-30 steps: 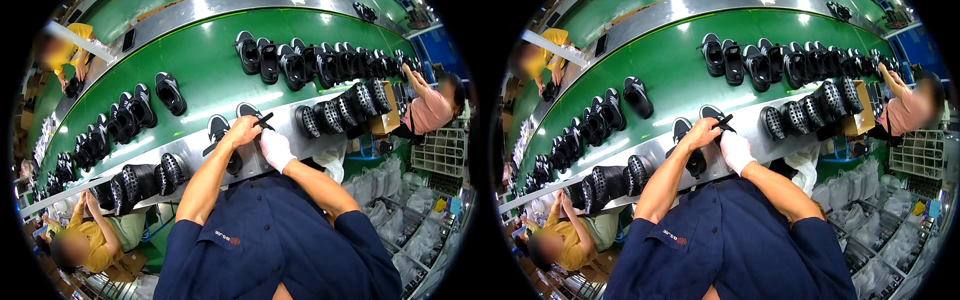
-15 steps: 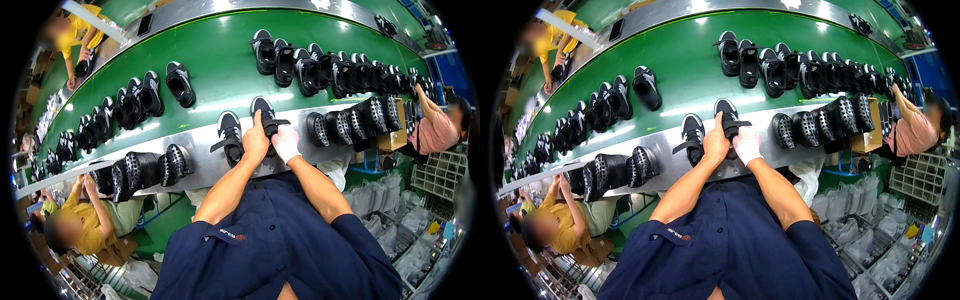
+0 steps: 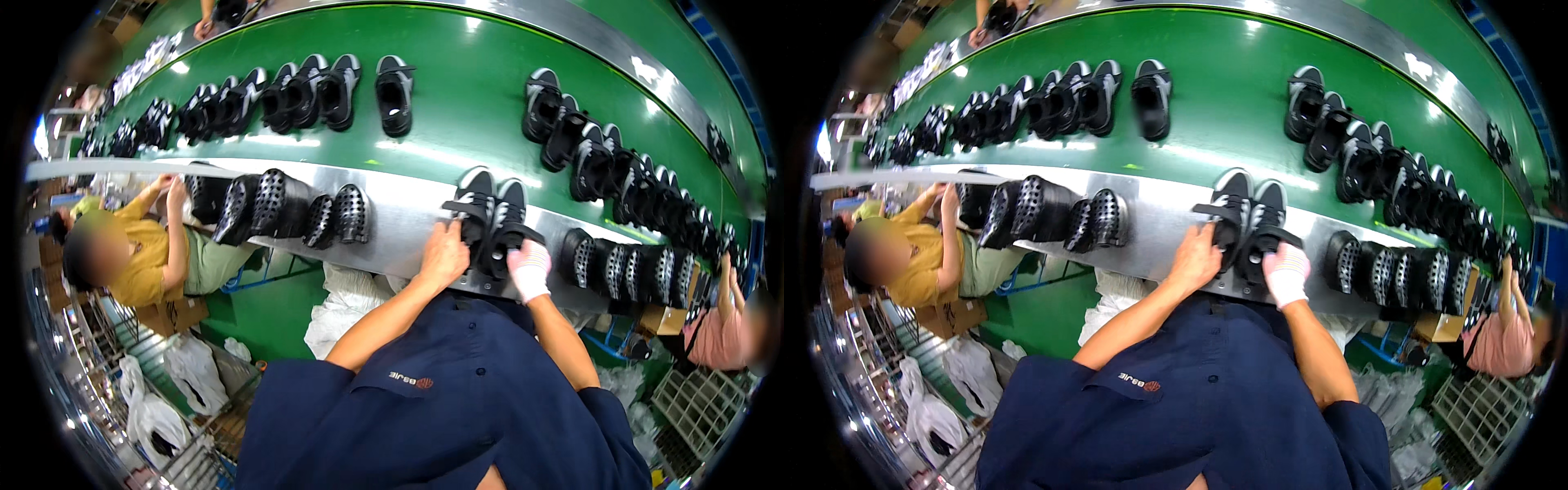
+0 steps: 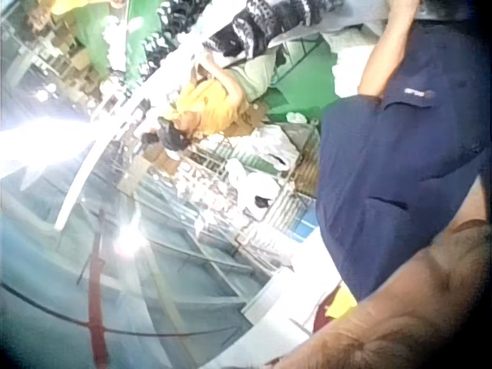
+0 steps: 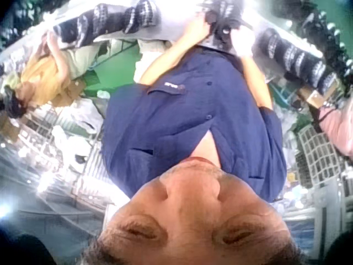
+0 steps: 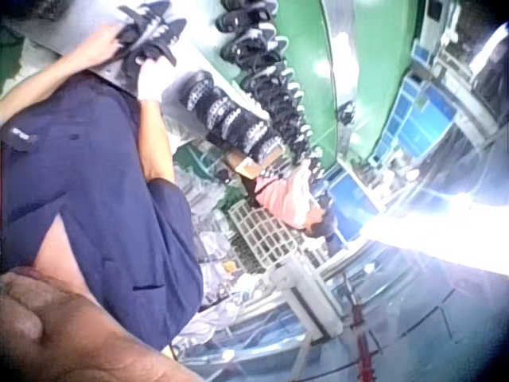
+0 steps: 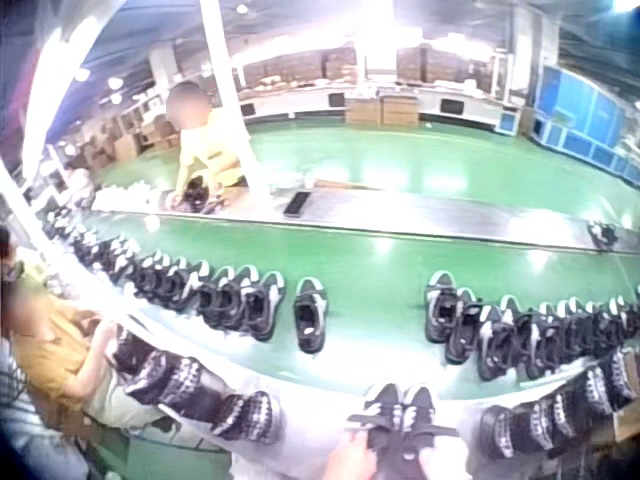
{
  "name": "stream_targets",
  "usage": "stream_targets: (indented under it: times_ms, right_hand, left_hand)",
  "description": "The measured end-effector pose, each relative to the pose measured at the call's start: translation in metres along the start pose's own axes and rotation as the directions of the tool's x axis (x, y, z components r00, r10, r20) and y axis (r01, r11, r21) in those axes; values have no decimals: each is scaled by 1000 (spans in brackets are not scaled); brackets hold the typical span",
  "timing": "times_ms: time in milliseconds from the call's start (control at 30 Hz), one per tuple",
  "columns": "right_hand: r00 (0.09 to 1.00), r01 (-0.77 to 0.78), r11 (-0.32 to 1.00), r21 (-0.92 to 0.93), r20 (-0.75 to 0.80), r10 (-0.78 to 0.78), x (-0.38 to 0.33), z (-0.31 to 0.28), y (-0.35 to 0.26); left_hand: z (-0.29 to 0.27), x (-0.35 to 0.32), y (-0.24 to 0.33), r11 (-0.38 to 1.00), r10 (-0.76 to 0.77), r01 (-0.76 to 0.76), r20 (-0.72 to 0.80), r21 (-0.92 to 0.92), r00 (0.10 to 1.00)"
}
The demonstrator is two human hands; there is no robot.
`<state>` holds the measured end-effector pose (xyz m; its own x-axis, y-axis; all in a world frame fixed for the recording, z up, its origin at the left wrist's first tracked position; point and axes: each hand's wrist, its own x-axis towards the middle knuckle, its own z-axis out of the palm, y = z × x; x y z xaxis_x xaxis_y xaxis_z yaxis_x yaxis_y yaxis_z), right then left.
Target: The person handles black and white shoes on a conveyor belt, turning them over and checking their interior and exterior.
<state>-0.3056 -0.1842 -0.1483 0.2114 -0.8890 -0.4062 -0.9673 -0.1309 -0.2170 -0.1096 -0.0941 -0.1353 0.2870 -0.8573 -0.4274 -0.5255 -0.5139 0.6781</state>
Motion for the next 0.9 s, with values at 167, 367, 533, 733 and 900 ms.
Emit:
stream_targets:
  times_ms: [167,367,533,733,900]
  right_hand:
    - [983,-16,991,-130,178,39,-30,-67,4]
    - [993,117,894,432,-38,-112,-76,-92,-30]
    - [961,167,886,432,129,-244,-83,-75,-83]
    - [968,207,792,575,-1,-252,-90,-72,-109]
    - [849,-300,152,942,336,-408,-90,-52,-154]
  left_hand:
    - [-30,-42,-56,970,203,-227,-232,-85,951]
    - [-135,-98,-151,852,5,386,-741,355,671]
    - [-141,-90,-198,860,-15,379,-727,340,686]
    - [-168,-133,-94,953,128,128,-748,275,652]
    - [-124,-112,-19,851,518,-481,-477,209,710]
